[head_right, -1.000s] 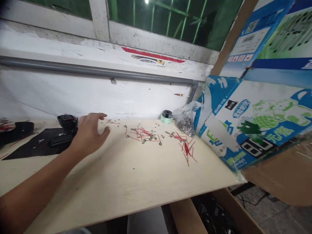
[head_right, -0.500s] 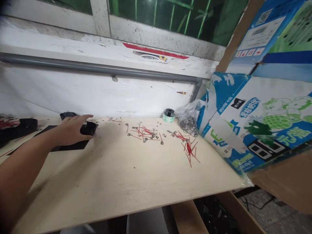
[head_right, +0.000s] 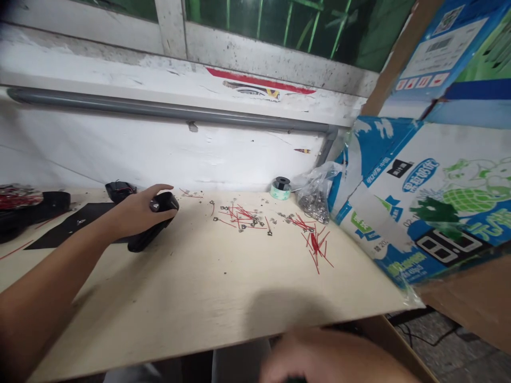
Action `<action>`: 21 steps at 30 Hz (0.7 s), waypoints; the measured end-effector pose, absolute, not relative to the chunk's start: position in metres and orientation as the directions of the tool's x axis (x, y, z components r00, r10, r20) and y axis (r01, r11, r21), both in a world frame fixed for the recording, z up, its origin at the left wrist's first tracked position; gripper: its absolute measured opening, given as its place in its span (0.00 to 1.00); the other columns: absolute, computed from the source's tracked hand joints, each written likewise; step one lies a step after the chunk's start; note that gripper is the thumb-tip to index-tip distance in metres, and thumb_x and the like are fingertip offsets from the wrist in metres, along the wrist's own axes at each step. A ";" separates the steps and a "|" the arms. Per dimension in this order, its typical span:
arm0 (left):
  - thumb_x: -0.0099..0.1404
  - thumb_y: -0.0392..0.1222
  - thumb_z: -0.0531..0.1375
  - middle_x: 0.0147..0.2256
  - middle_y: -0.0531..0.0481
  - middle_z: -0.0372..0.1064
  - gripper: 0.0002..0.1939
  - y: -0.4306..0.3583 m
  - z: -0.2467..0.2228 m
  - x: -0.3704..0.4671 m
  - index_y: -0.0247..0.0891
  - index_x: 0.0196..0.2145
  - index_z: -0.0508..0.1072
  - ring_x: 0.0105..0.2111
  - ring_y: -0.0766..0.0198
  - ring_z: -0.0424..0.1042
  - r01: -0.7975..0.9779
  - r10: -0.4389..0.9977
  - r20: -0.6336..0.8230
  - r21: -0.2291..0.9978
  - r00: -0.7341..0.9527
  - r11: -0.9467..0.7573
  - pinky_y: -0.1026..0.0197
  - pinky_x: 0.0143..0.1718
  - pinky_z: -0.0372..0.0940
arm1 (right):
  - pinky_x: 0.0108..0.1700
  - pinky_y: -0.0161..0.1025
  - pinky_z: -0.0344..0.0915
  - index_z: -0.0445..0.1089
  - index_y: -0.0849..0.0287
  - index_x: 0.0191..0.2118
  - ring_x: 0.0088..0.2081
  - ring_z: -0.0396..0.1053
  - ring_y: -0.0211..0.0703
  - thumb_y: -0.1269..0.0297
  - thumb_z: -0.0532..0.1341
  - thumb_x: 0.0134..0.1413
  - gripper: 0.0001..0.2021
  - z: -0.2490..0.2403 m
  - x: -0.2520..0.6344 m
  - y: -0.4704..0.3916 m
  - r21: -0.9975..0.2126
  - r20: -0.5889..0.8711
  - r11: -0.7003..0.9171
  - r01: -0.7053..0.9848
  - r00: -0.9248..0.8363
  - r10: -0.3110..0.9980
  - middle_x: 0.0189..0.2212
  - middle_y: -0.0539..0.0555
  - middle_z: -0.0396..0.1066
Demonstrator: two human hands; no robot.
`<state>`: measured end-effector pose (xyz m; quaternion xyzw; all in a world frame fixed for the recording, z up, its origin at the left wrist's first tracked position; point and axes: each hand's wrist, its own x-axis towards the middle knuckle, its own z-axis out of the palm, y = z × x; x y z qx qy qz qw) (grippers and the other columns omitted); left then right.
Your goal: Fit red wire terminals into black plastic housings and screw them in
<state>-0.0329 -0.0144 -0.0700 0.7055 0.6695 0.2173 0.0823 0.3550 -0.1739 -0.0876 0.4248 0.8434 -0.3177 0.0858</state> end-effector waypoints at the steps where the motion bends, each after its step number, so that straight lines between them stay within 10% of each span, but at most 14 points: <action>1: 0.57 0.59 0.60 0.39 0.42 0.74 0.34 -0.015 -0.071 -0.029 0.45 0.59 0.65 0.40 0.48 0.72 0.901 0.983 0.186 0.424 0.011 -0.091 0.50 0.44 0.65 | 0.36 0.32 0.66 0.73 0.48 0.42 0.38 0.70 0.37 0.51 0.61 0.61 0.10 -0.081 0.348 -0.159 -0.518 -0.382 0.439 0.735 -0.657 0.650 0.39 0.51 0.71; 4: 0.57 0.58 0.60 0.42 0.43 0.74 0.29 -0.014 -0.076 -0.022 0.44 0.54 0.69 0.41 0.50 0.72 0.876 0.983 0.180 0.469 0.028 -0.111 0.52 0.46 0.65 | 0.36 0.34 0.63 0.73 0.56 0.39 0.36 0.69 0.38 0.55 0.58 0.64 0.11 -0.071 0.311 -0.107 -0.690 -0.091 0.451 0.566 -0.685 0.723 0.36 0.52 0.72; 12: 0.61 0.57 0.55 0.59 0.35 0.61 0.34 -0.010 -0.082 -0.040 0.45 0.63 0.61 0.51 0.38 0.67 0.966 0.954 0.284 0.257 -0.099 0.024 0.43 0.50 0.63 | 0.31 0.33 0.51 0.70 0.58 0.36 0.28 0.63 0.34 0.65 0.56 0.62 0.07 -0.108 0.224 -0.033 -0.446 0.238 0.679 0.583 -0.654 0.718 0.27 0.49 0.70; 21: 0.62 0.58 0.56 0.60 0.30 0.58 0.40 -0.013 -0.056 -0.067 0.37 0.66 0.55 0.49 0.41 0.67 0.978 0.983 0.130 0.182 -0.130 0.106 0.45 0.47 0.63 | 0.30 0.31 0.54 0.70 0.57 0.45 0.26 0.60 0.33 0.61 0.56 0.63 0.09 -0.116 0.251 -0.029 -0.603 0.270 0.607 0.518 -0.583 0.766 0.27 0.49 0.68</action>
